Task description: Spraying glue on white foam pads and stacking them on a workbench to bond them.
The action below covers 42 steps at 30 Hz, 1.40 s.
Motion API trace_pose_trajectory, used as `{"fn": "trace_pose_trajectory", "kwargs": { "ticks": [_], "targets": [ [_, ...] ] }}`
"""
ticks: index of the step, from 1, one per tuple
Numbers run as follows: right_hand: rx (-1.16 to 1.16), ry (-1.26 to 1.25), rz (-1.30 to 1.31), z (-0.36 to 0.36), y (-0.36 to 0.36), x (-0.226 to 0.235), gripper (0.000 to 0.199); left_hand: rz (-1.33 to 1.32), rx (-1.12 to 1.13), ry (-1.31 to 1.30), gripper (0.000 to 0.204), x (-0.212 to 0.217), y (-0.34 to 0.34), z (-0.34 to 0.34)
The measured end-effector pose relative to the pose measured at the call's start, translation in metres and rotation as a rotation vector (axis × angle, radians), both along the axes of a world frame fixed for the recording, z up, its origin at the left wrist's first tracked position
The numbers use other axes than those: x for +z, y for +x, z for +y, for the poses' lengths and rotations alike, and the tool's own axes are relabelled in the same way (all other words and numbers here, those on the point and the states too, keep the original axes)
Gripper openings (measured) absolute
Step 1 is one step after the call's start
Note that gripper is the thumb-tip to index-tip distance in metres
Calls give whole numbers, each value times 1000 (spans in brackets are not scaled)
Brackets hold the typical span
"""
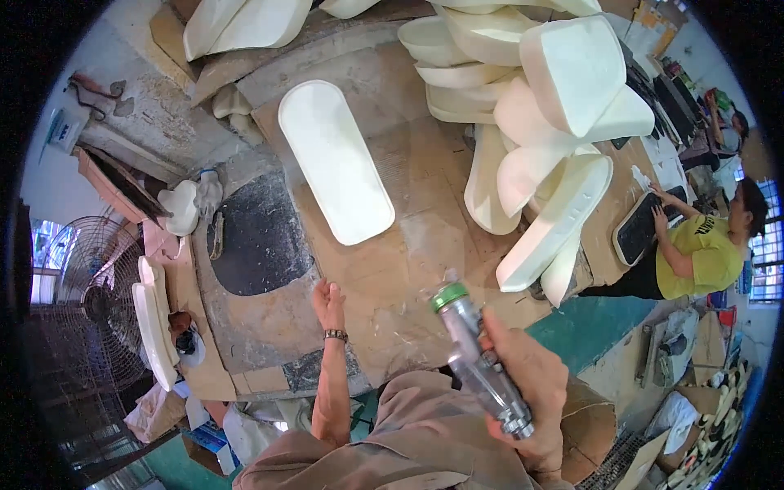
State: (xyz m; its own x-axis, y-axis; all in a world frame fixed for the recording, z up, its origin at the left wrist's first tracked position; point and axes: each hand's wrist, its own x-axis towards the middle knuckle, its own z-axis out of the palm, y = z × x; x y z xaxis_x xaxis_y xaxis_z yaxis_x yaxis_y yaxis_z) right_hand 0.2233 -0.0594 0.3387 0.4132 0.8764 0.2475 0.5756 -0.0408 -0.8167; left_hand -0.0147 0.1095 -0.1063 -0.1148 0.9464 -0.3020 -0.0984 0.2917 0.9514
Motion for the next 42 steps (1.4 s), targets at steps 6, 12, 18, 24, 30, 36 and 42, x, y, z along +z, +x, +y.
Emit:
{"fn": "trace_pose_trajectory", "kwargs": {
  "ticks": [6,12,18,24,30,36,42],
  "targets": [
    [-89,-97,67,-22,3,-1,64,3,-37,-16,50,3,8,1],
    [112,-181,114,-46,6,-7,60,-22,54,48,44,14,-5,13],
    [117,-334,21,-71,42,-26,62,77,73,31,48,13,-25,27],
    [293,-373,99,-68,47,-1,87,63,95,161,49,48,13,125],
    [152,-447,-21,-66,44,-12,86,185,-4,233,61,28,64,235],
    [300,-378,62,-69,47,-17,90,262,-273,274,66,27,79,303],
    [112,-405,57,-76,48,-12,65,547,-282,322,47,45,97,281]
  ]
}}
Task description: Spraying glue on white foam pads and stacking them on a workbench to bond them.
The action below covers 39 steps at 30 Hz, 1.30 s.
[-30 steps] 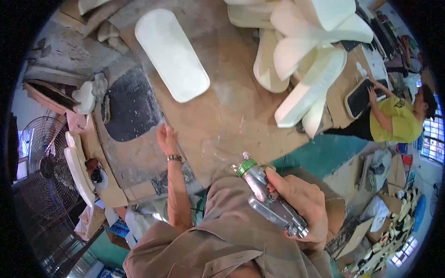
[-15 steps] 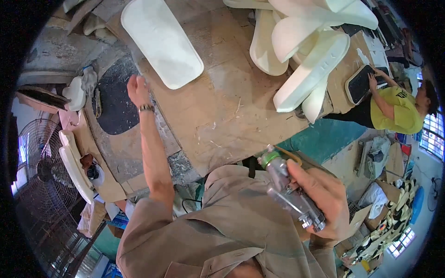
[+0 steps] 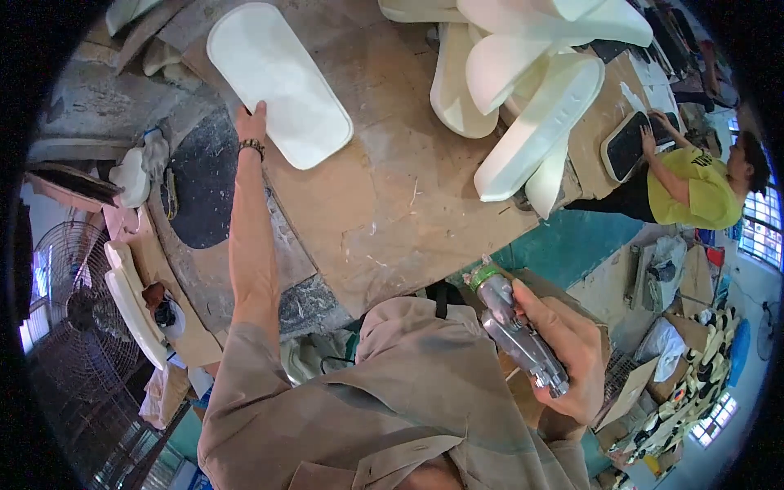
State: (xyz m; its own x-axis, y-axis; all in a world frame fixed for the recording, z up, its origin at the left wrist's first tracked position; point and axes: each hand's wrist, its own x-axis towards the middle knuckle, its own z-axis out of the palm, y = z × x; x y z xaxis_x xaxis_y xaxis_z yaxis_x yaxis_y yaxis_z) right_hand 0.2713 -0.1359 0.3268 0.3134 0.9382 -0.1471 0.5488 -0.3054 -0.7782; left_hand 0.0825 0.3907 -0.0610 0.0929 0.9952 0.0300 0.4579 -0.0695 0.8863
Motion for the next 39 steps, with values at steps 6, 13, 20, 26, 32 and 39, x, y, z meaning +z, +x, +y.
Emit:
{"fn": "trace_pose_trajectory", "kwargs": {
  "ticks": [6,13,20,26,32,39],
  "targets": [
    [-84,14,53,-19,-20,-31,54,-113,139,148,59,-8,-52,-66],
    [-107,-32,107,-50,-30,-74,56,-799,631,-401,55,3,-118,-260],
    [-132,41,100,-79,-15,-83,52,-1058,379,-392,46,72,-122,-357],
    [-259,-32,16,-106,-13,-94,53,-1373,-148,-124,65,220,-14,-242],
    [-227,129,-4,-136,-27,-121,55,-1167,-59,-263,86,500,55,108],
    [-485,-28,215,-128,-34,-115,54,-86,-565,504,46,340,157,-15]
  ]
}}
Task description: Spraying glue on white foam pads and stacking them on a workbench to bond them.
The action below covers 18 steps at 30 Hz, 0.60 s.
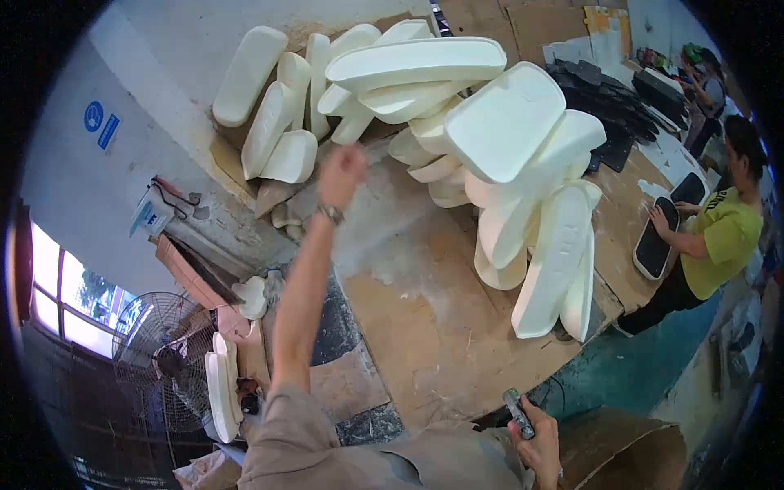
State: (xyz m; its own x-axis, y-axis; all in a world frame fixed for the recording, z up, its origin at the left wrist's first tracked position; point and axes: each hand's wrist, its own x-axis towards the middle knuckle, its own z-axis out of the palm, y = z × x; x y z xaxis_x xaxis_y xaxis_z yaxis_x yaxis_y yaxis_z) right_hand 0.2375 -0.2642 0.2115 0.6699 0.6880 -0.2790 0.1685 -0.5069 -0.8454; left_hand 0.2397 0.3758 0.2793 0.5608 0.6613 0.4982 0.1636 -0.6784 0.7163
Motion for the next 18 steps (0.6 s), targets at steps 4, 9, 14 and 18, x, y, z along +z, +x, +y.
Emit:
{"fn": "trace_pose_trajectory", "kwargs": {
  "ticks": [4,9,14,18],
  "targets": [
    [34,7,-55,1,4,-1,54,456,-295,-222,40,-205,-49,-201],
    [68,-33,-37,6,16,-2,53,318,-324,-1233,40,-316,-151,-396],
    [211,89,-224,42,14,-28,55,281,-433,-1385,38,-278,-174,-452],
    [449,143,-204,99,-15,-7,64,288,-858,-1118,47,-268,-173,-468]
  ]
}}
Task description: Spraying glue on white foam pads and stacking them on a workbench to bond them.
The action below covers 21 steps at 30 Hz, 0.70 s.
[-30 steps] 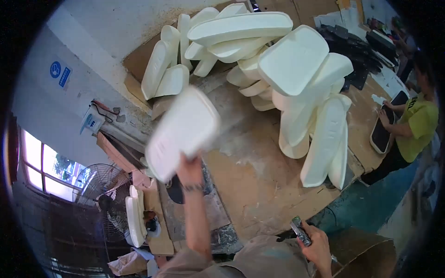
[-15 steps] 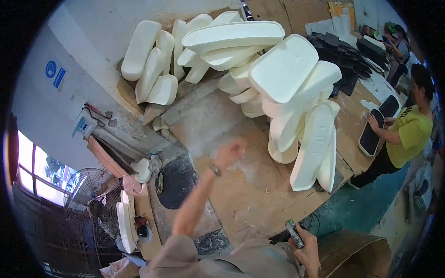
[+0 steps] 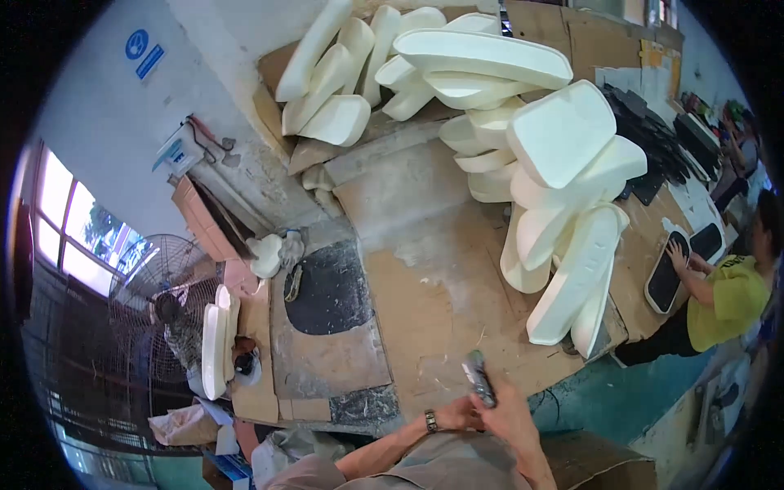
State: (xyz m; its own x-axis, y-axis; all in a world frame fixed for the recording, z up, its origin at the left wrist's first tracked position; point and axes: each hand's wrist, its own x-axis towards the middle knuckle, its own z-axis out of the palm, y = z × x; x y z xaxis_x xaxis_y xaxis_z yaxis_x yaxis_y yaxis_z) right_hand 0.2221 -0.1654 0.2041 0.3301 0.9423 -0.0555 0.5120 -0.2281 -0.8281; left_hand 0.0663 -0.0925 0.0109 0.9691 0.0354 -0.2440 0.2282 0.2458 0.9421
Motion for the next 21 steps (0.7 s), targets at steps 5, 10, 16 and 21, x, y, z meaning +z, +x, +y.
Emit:
{"fn": "trace_pose_trajectory", "kwargs": {
  "ticks": [5,10,16,21],
  "targets": [
    [192,37,1,43,-41,14,71,-166,205,-90,49,-8,9,-47],
    [306,-56,22,53,-61,6,75,-219,521,-343,47,4,-4,-63],
    [391,-41,15,62,-74,4,73,-231,921,-713,45,38,-30,-49],
    [279,-127,-20,49,-51,-21,69,-101,1098,-704,22,76,-59,20]
  ]
}}
